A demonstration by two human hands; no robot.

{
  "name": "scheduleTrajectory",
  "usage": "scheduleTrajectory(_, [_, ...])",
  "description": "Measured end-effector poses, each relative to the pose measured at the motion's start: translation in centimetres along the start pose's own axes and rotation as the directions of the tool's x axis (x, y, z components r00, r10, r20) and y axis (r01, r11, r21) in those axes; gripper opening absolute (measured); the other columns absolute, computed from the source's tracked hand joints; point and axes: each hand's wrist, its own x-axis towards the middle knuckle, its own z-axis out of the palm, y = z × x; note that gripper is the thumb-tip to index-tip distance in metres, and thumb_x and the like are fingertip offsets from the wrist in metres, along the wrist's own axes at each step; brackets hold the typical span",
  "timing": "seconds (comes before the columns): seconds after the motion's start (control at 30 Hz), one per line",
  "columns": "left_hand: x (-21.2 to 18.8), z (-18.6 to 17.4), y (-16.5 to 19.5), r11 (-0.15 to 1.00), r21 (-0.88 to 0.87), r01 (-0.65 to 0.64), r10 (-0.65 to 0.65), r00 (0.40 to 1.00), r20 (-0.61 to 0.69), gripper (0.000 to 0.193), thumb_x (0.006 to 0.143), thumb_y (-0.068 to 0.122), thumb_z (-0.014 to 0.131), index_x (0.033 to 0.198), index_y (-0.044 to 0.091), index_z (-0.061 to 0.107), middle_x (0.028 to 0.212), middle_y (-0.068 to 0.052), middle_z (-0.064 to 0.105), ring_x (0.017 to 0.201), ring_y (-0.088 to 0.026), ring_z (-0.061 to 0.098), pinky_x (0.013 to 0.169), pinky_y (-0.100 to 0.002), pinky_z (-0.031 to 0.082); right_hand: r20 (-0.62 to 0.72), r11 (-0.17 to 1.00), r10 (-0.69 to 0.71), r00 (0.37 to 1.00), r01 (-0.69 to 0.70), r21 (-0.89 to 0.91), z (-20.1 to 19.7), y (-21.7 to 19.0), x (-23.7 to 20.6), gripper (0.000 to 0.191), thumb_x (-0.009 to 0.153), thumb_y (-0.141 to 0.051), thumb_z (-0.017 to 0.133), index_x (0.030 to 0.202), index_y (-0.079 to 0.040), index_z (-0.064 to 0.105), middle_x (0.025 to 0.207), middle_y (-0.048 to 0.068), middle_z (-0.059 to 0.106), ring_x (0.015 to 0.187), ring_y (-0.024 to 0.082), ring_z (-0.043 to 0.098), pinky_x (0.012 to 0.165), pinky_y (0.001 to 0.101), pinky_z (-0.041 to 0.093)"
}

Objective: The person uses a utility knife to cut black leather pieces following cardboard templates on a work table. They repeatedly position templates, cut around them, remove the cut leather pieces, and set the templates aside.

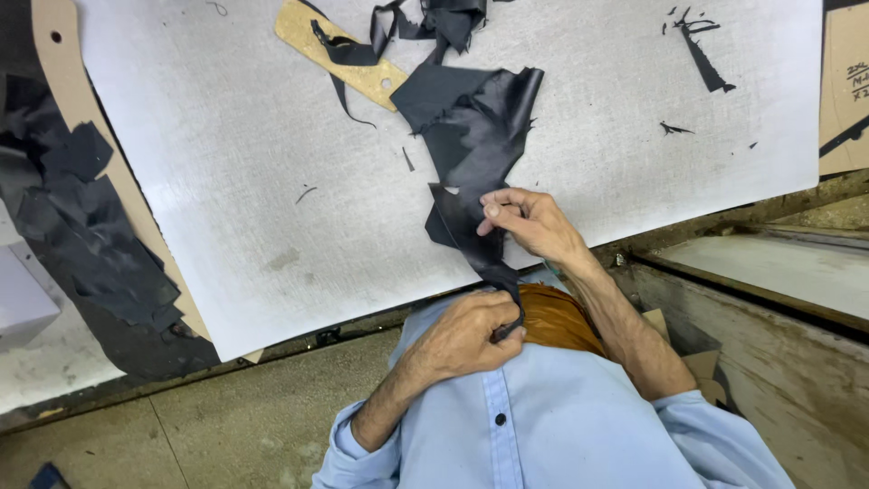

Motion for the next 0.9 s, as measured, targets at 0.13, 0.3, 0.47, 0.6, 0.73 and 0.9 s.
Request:
scheduleTrajectory(0.13, [-1.6, -0.4, -1.4, 0.985, 0.169, 0.03, 0.002, 0.983, -0.185, 0.01, 0.084, 0.005, 0.067, 0.077, 0.0, 0.061, 0.074, -0.011, 0.058, 0.067, -0.023, 0.057, 0.062, -0.04, 0.049, -0.041, 0.951, -0.26, 0.965, 0.249, -0.184, -1.0, 1.4, -0.8, 0.037, 0.098, -0.024, 0.076, 0.126, 0.0, 0.07, 0.089, 0.011, 0.079, 0.074, 0.011, 0.066, 0.061, 0.021, 0.052])
scheduleTrajectory(0.3, [-8.9, -3.5, -3.0, 0.902, 0.364, 0.23, -0.13, 0.951, -0.279, 0.009, 0.083, 0.002, 0.066, 0.076, 0.006, 0.061, 0.086, -0.009, 0.067, 0.065, -0.014, 0.061, 0.055, -0.033, 0.053, -0.179, 0.758, -0.49, 0.853, 0.316, -0.57, -4.1, -0.2, 0.6, 0.041, 0.098, -0.019, 0.072, 0.131, 0.005, 0.063, 0.114, 0.022, 0.07, 0.092, 0.025, 0.072, 0.059, 0.0326, 0.063])
scheduleTrajectory(0.47, [-12.3, -4.7, -4.4, 0.696, 0.624, 0.357, -0.281, 0.934, -0.22, 0.023, 0.082, 0.001, 0.068, 0.103, 0.003, 0.059, 0.079, -0.007, 0.06, 0.068, -0.017, 0.059, 0.064, -0.034, 0.052, -0.239, 0.538, -0.451, 0.86, 0.048, -0.842, -5.1, -2.5, 6.9, 0.066, 0.091, -0.041, 0.085, 0.128, 0.009, 0.062, 0.115, 0.028, 0.063, 0.07, 0.025, 0.071, 0.051, 0.0375, 0.059])
scheduleTrajectory(0.6, [-14.2, -7.7, -4.3, 0.694, 0.637, 0.336, -0.201, 0.94, -0.276, 0.033, 0.093, 0.004, 0.068, 0.125, -0.004, 0.061, 0.079, -0.005, 0.059, 0.067, -0.014, 0.057, 0.06, -0.029, 0.051, -0.062, 0.586, -0.445, 0.893, 0.238, -0.775, -4.9, -1.6, 6.4, 0.041, 0.098, -0.036, 0.077, 0.105, 0.005, 0.072, 0.088, 0.017, 0.07, 0.058, 0.016, 0.063, 0.051, 0.0367, 0.052])
scheduleTrajectory(0.73, [-16.8, -14.5, -1.4, 0.702, 0.655, 0.281, -0.027, 0.929, -0.369, 0.017, 0.086, 0.003, 0.065, 0.101, 0.002, 0.073, 0.073, -0.006, 0.065, 0.053, -0.011, 0.049, 0.043, -0.027, 0.042, 0.292, 0.872, -0.219, 0.931, 0.321, -0.369, -6.7, -2.8, 1.7, 0.031, 0.091, -0.031, 0.076, 0.086, 0.0, 0.079, 0.061, 0.004, 0.063, 0.044, 0.014, 0.04, 0.041, 0.0327, 0.035])
scheduleTrajectory(0.9, [-11.6, -24.0, 1.8, 0.732, 0.674, 0.096, 0.348, 0.798, -0.492, 0.014, 0.105, -0.005, 0.056, 0.103, 0.0, 0.069, 0.091, -0.009, 0.07, 0.058, -0.006, 0.054, 0.049, -0.022, 0.041, 0.153, 0.796, -0.562, 0.813, 0.482, 0.366, -6.9, -8.9, -0.7, 0.023, 0.103, -0.022, 0.072, 0.085, -0.009, 0.065, 0.062, 0.0, 0.059, 0.039, 0.002, 0.046, 0.037, 0.0173, 0.035])
